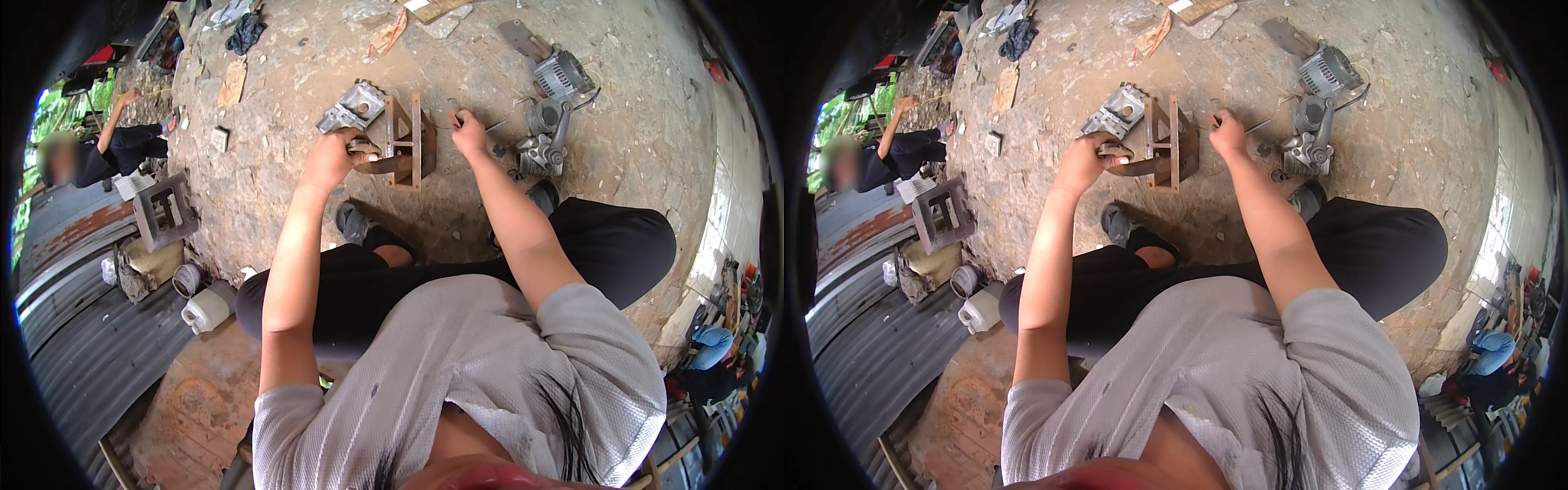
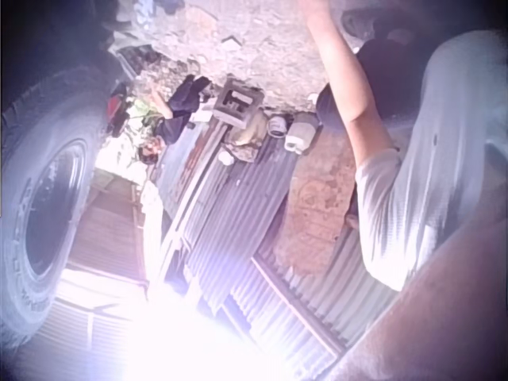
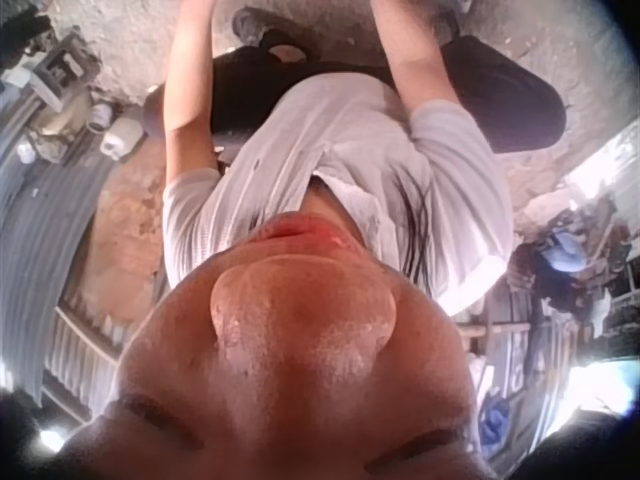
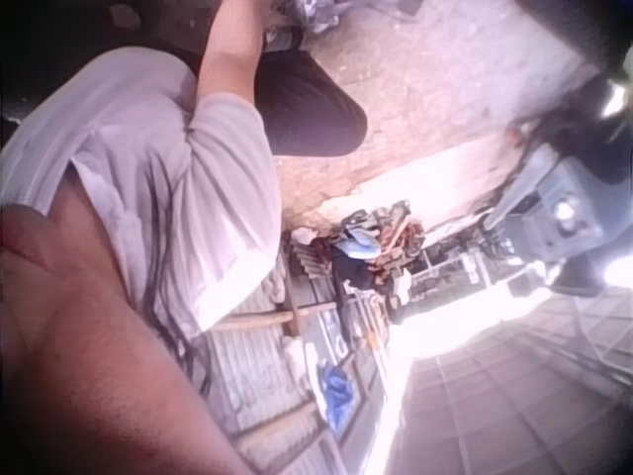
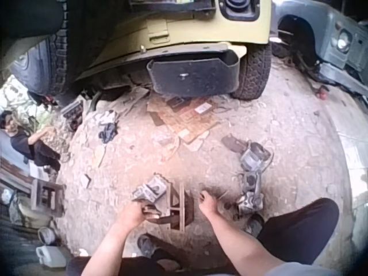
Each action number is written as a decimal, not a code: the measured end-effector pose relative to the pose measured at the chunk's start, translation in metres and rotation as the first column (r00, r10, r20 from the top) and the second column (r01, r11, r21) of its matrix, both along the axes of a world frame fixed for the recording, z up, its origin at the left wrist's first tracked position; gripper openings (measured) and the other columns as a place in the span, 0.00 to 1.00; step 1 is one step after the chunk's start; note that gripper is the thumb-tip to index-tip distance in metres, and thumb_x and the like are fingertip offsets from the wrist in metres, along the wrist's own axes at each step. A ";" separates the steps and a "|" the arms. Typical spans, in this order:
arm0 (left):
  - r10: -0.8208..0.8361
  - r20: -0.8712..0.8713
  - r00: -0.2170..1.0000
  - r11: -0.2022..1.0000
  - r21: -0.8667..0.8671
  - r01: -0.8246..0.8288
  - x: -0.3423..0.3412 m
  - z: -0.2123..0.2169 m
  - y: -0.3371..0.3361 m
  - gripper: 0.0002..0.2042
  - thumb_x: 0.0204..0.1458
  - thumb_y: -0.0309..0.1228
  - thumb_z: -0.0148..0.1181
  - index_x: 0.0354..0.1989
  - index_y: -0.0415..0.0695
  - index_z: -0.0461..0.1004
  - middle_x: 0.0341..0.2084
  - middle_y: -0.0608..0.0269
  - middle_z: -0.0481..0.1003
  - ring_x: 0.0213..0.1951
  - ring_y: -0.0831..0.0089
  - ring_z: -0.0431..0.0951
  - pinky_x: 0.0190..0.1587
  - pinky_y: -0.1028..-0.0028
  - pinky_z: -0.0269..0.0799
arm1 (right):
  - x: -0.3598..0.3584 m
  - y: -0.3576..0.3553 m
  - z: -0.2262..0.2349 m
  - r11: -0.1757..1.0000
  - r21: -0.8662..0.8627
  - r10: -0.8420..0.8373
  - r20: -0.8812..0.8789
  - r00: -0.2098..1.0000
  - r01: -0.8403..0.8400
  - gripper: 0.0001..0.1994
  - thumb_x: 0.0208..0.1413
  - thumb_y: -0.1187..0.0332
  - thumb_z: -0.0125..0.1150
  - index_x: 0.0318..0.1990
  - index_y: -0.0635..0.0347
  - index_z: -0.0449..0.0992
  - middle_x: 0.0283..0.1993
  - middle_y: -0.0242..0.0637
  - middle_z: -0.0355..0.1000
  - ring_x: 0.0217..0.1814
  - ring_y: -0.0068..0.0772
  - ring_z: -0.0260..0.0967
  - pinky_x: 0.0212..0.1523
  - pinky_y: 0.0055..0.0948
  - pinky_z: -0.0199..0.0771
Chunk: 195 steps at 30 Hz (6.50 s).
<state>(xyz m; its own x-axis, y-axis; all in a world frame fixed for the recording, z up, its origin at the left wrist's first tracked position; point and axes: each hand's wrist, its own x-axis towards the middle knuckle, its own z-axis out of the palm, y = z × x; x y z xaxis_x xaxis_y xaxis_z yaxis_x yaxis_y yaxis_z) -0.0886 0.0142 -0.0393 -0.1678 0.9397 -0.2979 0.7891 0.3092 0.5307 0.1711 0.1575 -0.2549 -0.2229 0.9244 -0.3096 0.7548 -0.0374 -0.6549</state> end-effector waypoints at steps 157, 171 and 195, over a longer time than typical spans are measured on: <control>-0.121 0.242 0.963 0.992 0.075 0.106 -0.005 0.019 -0.022 0.57 0.23 0.48 0.87 0.68 0.42 0.63 0.56 0.57 0.72 0.57 0.59 0.75 0.60 0.63 0.72 | -0.051 -0.124 -0.063 0.986 0.030 -0.115 -0.585 0.803 0.164 0.26 0.48 0.81 0.49 0.56 0.56 0.80 0.47 0.52 0.79 0.49 0.54 0.77 0.51 0.40 0.77; 0.400 -0.349 0.847 0.916 0.185 -0.356 0.001 -0.014 -0.032 0.38 0.43 0.62 0.73 0.43 0.31 0.80 0.28 0.43 0.82 0.34 0.51 0.85 0.39 0.59 0.79 | -0.068 -0.068 -0.022 0.999 0.009 0.044 -0.623 0.781 -0.049 0.16 0.64 0.74 0.56 0.57 0.55 0.80 0.55 0.44 0.79 0.56 0.39 0.79 0.57 0.30 0.74; 0.409 -0.252 0.877 0.911 0.162 -0.378 0.022 0.001 -0.022 0.38 0.38 0.63 0.74 0.43 0.37 0.81 0.36 0.45 0.83 0.43 0.50 0.84 0.48 0.59 0.79 | -0.025 -0.059 -0.042 0.994 0.093 0.102 -0.556 0.825 -0.060 0.17 0.59 0.73 0.57 0.54 0.50 0.81 0.49 0.51 0.77 0.53 0.55 0.76 0.52 0.39 0.77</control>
